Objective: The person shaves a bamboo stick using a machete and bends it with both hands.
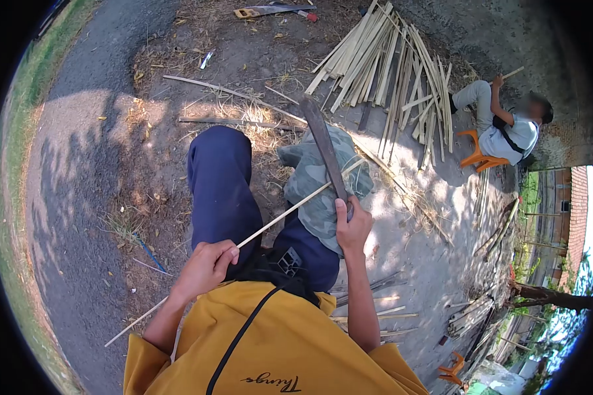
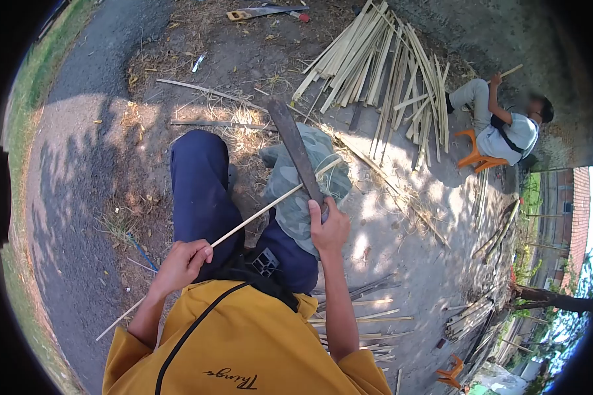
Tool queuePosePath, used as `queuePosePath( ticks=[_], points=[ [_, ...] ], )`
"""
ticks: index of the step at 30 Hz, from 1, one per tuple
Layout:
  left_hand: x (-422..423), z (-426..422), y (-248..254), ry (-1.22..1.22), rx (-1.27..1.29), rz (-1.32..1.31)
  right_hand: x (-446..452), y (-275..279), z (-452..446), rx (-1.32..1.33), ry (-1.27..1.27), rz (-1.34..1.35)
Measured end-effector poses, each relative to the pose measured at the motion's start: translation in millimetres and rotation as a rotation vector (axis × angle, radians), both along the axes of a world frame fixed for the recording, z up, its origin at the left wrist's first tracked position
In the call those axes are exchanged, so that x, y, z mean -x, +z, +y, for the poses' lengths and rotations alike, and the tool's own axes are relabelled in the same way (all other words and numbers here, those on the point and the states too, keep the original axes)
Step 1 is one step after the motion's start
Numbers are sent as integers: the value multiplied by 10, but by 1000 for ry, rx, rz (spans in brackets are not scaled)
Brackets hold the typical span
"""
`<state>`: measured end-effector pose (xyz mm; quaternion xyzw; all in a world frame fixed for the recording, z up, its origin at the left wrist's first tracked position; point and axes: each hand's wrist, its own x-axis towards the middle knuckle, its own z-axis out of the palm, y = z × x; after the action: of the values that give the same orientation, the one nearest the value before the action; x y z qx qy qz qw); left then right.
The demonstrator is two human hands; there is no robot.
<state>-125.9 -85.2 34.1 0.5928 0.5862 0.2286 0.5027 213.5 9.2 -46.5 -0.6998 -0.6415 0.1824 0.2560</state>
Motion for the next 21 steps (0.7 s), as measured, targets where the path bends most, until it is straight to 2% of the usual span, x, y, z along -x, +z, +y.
queuePosePath(
  ticks=[5,7,9,12,15,21],
  points=[
    [131,-154,140,18,54,70,47,87,-38,-29,20,-97],
    [127,-120,108,29,78,93,13,48,-7,-35,5,-43],
    [6,-23,-66,44,-142,69,-1,-23,26,-46,-7,15],
    [-365,281,-92,83,-286,30,-83,-20,-18,-75,40,45],
    [-745,681,-273,47,-353,30,-53,46,-44,-146,131,-66],
    [-1446,1203,-587,73,-361,-87,-30,25,-22,-88,47,-81]
  ],
)
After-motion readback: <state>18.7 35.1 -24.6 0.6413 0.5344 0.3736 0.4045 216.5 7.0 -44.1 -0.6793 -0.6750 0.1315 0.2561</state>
